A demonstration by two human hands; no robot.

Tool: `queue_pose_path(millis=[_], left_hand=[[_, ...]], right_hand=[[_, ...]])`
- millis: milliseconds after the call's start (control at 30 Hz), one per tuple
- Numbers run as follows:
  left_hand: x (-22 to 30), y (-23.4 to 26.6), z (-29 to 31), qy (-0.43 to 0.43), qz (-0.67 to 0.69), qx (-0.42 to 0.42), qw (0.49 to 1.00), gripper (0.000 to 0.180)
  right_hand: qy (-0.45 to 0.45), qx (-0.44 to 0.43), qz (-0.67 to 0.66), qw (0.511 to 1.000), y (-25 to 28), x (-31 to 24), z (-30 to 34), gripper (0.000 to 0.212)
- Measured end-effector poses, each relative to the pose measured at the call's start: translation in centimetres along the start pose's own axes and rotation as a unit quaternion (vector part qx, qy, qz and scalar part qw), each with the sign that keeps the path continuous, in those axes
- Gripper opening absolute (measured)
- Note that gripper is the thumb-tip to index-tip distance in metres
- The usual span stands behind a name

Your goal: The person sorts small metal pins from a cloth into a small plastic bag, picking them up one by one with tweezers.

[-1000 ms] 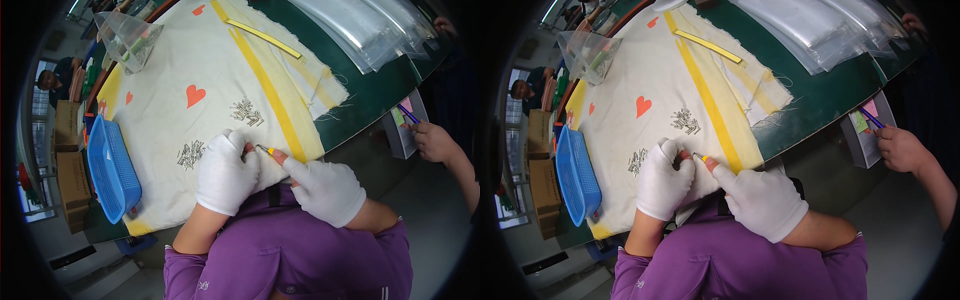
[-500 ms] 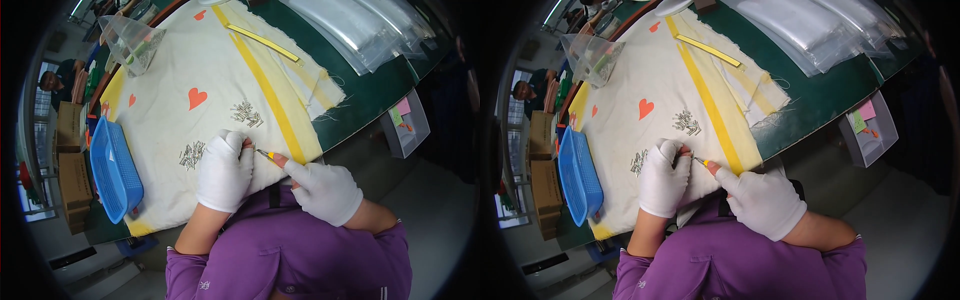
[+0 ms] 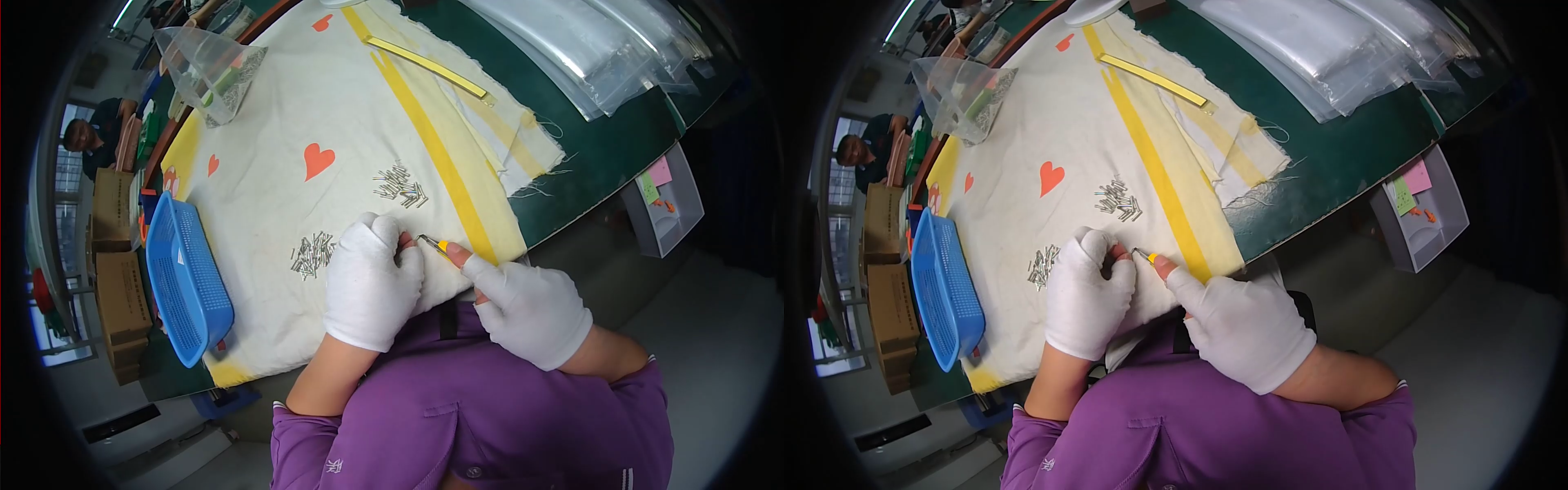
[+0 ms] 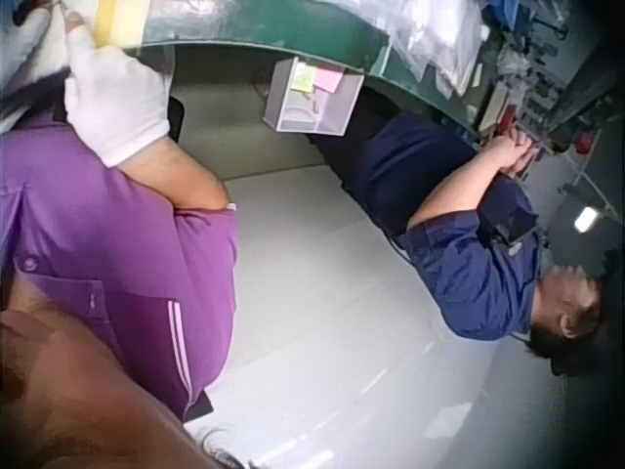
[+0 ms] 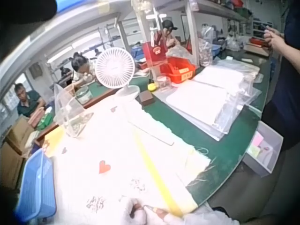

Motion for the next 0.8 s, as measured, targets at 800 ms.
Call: queue_pose_path(millis=[800], left_hand=[[-3.9,2.9,1.9,0.033,-0.071,0.007,0.997,0.009]], right_hand=[[-0.052,-0.03,-0.041,0.997,0.6,1.0,0.3,0.054]])
Point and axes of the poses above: each hand's wrist, its own z-axis away from the middle knuckle, its own y-axis out of the back of the hand, x = y × z, the point moved 6 cm from there along -z, towards the middle knuckle
